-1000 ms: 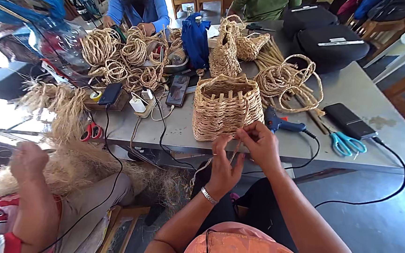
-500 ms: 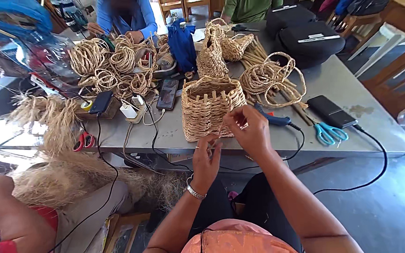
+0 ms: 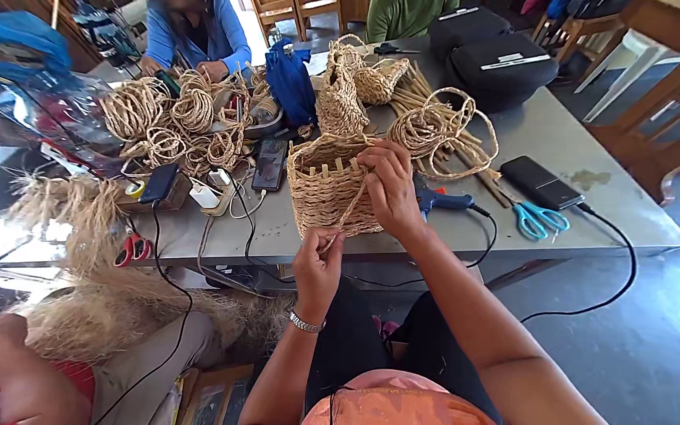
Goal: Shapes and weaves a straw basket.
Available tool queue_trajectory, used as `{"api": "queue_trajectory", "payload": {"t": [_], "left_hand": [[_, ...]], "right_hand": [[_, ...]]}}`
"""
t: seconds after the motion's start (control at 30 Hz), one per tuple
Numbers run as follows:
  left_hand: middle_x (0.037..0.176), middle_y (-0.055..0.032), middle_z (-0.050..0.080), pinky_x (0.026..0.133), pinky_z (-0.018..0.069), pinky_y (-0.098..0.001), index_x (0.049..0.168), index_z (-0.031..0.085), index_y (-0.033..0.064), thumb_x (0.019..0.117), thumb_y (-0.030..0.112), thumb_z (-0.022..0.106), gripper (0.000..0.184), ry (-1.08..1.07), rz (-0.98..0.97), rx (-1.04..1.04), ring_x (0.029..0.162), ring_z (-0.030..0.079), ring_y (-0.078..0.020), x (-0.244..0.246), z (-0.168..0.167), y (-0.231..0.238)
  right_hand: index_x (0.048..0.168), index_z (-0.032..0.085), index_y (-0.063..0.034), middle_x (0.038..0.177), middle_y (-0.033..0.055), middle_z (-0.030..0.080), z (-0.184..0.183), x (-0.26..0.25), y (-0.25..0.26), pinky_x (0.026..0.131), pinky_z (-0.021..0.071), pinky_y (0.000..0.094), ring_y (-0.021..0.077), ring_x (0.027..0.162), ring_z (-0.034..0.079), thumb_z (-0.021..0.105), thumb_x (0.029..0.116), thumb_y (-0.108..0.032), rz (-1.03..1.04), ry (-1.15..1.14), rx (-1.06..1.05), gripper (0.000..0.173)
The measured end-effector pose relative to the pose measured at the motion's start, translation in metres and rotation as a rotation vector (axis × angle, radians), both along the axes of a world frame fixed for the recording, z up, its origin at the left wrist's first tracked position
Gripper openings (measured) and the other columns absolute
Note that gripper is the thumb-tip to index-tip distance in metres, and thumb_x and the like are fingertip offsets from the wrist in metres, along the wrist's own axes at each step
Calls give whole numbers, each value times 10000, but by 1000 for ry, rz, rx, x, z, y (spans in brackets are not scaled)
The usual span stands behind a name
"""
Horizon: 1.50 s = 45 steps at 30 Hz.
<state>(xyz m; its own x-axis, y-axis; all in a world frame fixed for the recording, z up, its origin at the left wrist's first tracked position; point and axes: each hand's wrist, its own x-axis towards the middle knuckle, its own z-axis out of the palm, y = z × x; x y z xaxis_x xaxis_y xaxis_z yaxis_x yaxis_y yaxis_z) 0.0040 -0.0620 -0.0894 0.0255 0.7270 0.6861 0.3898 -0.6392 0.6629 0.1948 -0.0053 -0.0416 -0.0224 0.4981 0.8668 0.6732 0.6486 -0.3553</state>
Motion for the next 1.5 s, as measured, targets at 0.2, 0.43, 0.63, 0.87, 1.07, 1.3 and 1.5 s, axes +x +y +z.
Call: {"api": "queue_trajectory", "payload": {"t": [0.2,0.43,0.63,0.87,1.07,1.3,1.5], "left_hand": [[693,27,544,531,414,-173,1112,676,29,1003,196,667,200,44,76,76,564,471,-21,-24,28,12],[776,-17,573,551,446,-227,1145,642,58,1052,244,590,215,186,131,82,611,516,-76,-40,74,33],[1028,-64,630,649,497,-267,1149,616,74,1071,252,538,210,267,104,6,764,586,-110,-40,85,43],[1009,-74,606,613,462,-258,1151,597,57,1069,232,523,207,286,89,10,726,549,-109,-43,86,43],[1034,-56,623,687,516,-270,1302,708,203,1060,264,554,293,416,80,118,799,592,-115,-42,98,42],[1000,-71,600,785,500,-337,1123,765,151,1001,301,672,215,471,121,174,898,588,-179,-35,112,44],[1107,-115,641,745,536,-321,1146,714,81,1048,202,578,207,475,64,183,872,630,-180,-19,128,54]], "right_hand": [[1180,694,-66,1300,95,669,2,1,-1,1134,349,541,339,1402,456,377,990,-114,-12,-20,-14,373],[1195,700,-95,1302,80,658,3,-3,-3,1098,357,559,337,1397,445,453,1078,-279,-60,-29,-63,329],[1168,710,-91,1287,77,667,5,-5,-4,1102,352,564,330,1390,456,463,1080,-267,-56,2,-69,315],[1101,720,-88,1237,77,682,10,-11,-4,1097,373,563,329,1352,490,527,1069,-290,-96,38,-77,281],[1085,719,-96,1227,72,687,16,-15,-8,1064,377,568,335,1343,490,552,1057,-283,-133,25,-116,253],[1077,702,-77,1235,95,677,17,-23,-8,1059,379,592,369,1362,467,533,1056,-231,-175,20,-116,229],[1079,704,-90,1243,84,673,19,-20,-10,1070,372,594,357,1369,463,537,1055,-246,-155,22,-158,230]]}}
